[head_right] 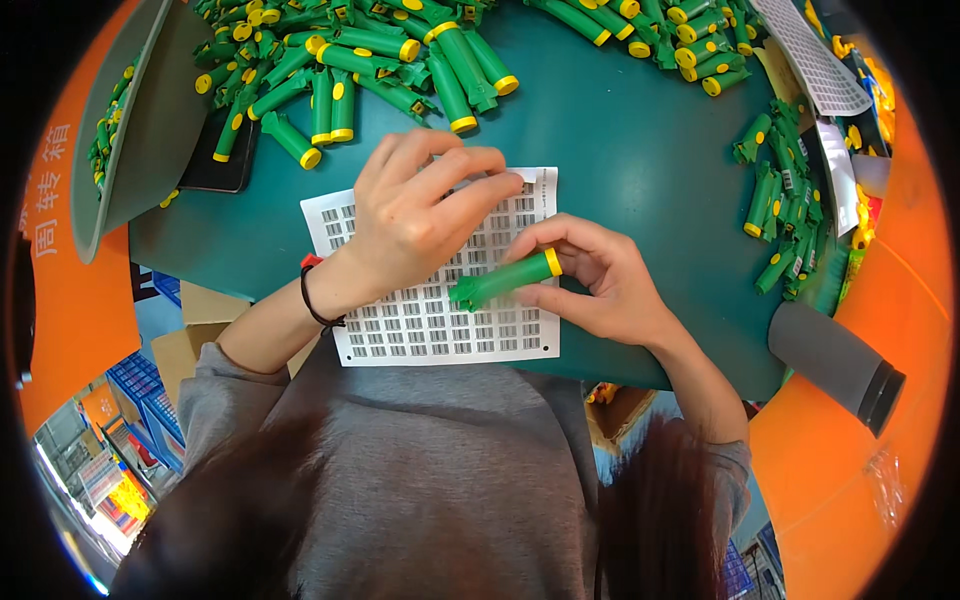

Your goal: Applying small sticker labels from a sheet onto green plastic toy components.

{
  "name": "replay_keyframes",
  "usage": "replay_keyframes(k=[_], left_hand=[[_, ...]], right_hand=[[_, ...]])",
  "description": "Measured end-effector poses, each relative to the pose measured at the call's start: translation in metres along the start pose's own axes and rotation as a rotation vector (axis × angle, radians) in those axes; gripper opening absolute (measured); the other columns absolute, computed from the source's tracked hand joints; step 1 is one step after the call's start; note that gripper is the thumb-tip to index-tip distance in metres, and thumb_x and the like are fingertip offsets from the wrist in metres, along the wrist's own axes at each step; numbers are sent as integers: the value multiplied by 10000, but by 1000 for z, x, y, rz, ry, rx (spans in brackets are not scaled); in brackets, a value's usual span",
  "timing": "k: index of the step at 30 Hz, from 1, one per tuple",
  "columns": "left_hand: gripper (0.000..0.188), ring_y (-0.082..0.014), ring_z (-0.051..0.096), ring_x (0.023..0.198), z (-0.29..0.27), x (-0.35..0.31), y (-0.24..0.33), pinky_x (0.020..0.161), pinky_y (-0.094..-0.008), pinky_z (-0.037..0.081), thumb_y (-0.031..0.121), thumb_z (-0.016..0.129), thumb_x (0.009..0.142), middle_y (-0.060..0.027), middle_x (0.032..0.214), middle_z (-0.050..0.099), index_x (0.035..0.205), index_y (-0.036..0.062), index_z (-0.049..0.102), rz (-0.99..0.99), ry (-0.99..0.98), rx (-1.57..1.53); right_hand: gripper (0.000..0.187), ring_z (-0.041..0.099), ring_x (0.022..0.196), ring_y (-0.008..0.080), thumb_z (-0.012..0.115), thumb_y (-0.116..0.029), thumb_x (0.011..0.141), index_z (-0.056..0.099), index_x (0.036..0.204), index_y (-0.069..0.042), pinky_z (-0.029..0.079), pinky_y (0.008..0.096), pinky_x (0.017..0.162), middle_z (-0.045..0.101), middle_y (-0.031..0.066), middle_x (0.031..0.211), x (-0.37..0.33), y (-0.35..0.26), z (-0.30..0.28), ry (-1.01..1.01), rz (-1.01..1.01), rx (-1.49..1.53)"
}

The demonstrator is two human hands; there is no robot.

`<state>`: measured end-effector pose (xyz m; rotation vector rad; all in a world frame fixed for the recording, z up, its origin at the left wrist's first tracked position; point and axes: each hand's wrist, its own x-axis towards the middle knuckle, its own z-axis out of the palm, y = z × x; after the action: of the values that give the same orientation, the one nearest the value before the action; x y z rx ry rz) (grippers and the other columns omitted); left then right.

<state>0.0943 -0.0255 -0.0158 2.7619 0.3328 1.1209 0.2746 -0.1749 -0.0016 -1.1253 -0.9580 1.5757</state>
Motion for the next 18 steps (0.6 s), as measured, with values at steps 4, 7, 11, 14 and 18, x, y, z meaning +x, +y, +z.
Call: replay_keyframes(k=[4,7,11,14,18], left_hand=[[151,-181,619,911,2,3,0,769,-335,475,145,718,732,18,961,670,876,101,706,-32,-1,-27],[121,-207,617,913,-2,8,-2,761,-359,489,125,740,773,-10,914,668,866,68,687,-112,5,-189],[87,-161,635,895,-37,23,-1,765,-311,509,92,732,885,-54,973,693,921,20,699,-631,-138,-763],[76,-98,629,918,-59,30,12,812,-265,516,81,724,926,-74,1054,701,931,8,703,-877,-341,-1054],[78,-109,638,910,-59,34,21,822,-263,512,51,736,904,-74,1039,706,937,-11,703,-714,-385,-966]], right_hand=[[349,609,1119,203,719,149,818,616,1121,8,501,346,1004,605,128,1174,2,3,-1,-12,-41,-12],[341,608,1118,202,720,139,819,611,1114,7,492,356,1021,606,132,1178,3,2,-2,51,-138,-73],[333,604,1145,203,723,130,820,617,1112,7,482,352,1037,602,134,1219,4,4,-2,154,-132,58],[348,606,1156,204,726,134,817,623,1126,15,489,343,1030,602,133,1239,4,0,7,224,-143,131],[394,612,1149,206,740,142,805,626,1168,39,505,341,1017,610,135,1231,6,0,12,241,-361,-64]])
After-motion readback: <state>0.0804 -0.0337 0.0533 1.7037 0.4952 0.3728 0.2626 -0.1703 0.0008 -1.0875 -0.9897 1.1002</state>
